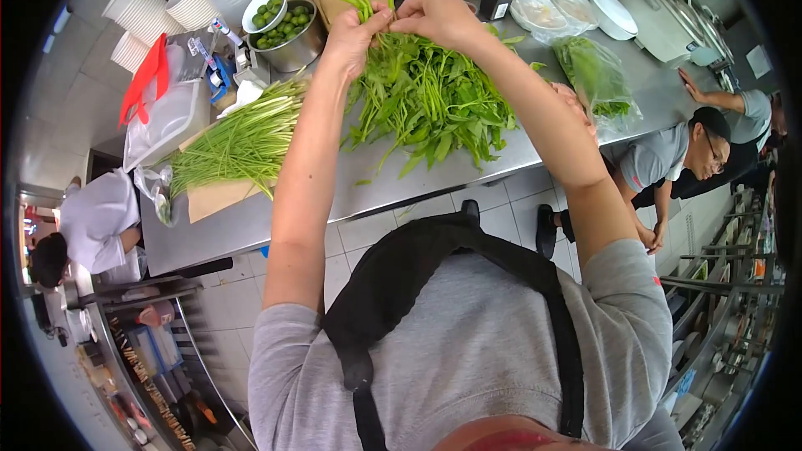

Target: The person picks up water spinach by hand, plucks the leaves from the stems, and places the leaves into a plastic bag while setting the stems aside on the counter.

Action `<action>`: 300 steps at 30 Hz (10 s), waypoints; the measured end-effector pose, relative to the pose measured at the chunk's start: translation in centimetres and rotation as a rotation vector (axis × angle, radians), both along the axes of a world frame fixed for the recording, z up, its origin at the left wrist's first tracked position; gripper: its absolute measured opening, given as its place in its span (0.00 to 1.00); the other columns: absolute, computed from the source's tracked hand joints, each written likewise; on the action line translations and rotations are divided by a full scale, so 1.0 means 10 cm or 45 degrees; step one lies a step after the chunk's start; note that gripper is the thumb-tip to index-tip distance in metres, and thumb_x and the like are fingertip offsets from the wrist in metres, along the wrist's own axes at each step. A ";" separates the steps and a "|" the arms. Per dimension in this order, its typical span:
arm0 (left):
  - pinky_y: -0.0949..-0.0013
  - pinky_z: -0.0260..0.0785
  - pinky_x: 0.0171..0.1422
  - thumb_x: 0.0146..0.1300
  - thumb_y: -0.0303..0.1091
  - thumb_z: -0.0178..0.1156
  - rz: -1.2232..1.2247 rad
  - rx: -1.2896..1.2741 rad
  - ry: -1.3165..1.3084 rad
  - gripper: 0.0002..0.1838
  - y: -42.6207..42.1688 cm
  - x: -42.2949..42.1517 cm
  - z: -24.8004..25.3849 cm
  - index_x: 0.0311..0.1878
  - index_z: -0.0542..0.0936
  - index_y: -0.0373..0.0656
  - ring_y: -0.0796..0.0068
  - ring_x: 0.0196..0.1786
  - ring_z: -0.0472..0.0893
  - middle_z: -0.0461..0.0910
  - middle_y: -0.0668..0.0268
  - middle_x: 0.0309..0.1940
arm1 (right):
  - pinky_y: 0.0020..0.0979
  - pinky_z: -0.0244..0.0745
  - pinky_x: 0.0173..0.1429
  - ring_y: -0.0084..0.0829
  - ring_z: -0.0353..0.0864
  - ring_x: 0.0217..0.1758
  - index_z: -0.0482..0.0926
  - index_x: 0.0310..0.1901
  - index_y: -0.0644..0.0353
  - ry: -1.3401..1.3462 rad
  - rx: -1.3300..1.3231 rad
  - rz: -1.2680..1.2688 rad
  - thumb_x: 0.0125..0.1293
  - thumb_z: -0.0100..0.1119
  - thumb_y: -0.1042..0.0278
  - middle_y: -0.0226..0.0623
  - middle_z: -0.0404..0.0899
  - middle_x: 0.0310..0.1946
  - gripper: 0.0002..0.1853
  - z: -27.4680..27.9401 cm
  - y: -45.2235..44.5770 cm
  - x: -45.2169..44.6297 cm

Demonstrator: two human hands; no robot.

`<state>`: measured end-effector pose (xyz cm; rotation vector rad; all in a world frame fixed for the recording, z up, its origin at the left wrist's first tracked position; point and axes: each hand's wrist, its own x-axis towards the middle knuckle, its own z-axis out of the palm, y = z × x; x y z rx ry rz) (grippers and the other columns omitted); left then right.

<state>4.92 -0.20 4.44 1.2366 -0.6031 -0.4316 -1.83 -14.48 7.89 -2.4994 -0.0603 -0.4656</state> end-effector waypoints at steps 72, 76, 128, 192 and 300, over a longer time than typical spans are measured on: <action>0.79 0.55 0.21 0.62 0.34 0.49 0.417 -0.554 0.694 0.08 0.06 0.24 -0.26 0.35 0.72 0.38 0.81 0.21 0.64 0.70 0.68 0.22 | 0.35 0.70 0.39 0.40 0.75 0.33 0.77 0.28 0.58 -0.454 -0.175 0.336 0.48 0.56 0.67 0.39 0.77 0.27 0.06 -0.25 0.42 -0.01; 0.79 0.50 0.17 0.63 0.33 0.47 0.460 -0.605 0.596 0.08 0.10 0.15 -0.23 0.33 0.69 0.37 0.82 0.17 0.60 0.64 0.69 0.19 | 0.37 0.70 0.37 0.41 0.76 0.29 0.77 0.27 0.59 -0.312 -0.357 0.140 0.48 0.51 0.71 0.42 0.76 0.23 0.05 -0.25 0.25 0.07; 0.84 0.50 0.18 0.51 0.29 0.61 0.043 0.041 0.047 0.08 -0.21 0.07 0.05 0.33 0.75 0.38 0.89 0.18 0.62 0.77 0.66 0.25 | 0.36 0.70 0.37 0.42 0.76 0.30 0.78 0.35 0.54 0.026 -0.299 -0.038 0.51 0.55 0.64 0.41 0.77 0.27 0.09 -0.54 -0.86 0.05; 0.54 0.59 0.57 0.61 0.43 0.49 -0.504 -0.490 0.351 0.20 -0.35 -0.21 0.06 0.52 0.67 0.41 0.62 0.55 0.65 0.67 0.58 0.51 | 0.31 0.70 0.33 0.31 0.77 0.26 0.77 0.28 0.60 -0.224 0.056 0.037 0.46 0.60 0.59 0.36 0.77 0.21 0.12 0.10 -0.01 -0.27; 0.72 0.65 0.48 0.44 0.47 0.67 -0.800 0.158 -0.148 0.33 -2.73 -1.37 -0.19 0.48 0.68 0.33 0.73 0.43 0.73 0.74 0.62 0.41 | 0.33 0.70 0.52 0.33 0.72 0.50 0.64 0.53 0.67 -0.684 2.457 0.099 0.55 0.56 0.53 0.43 0.70 0.49 0.29 -0.80 -2.05 -2.44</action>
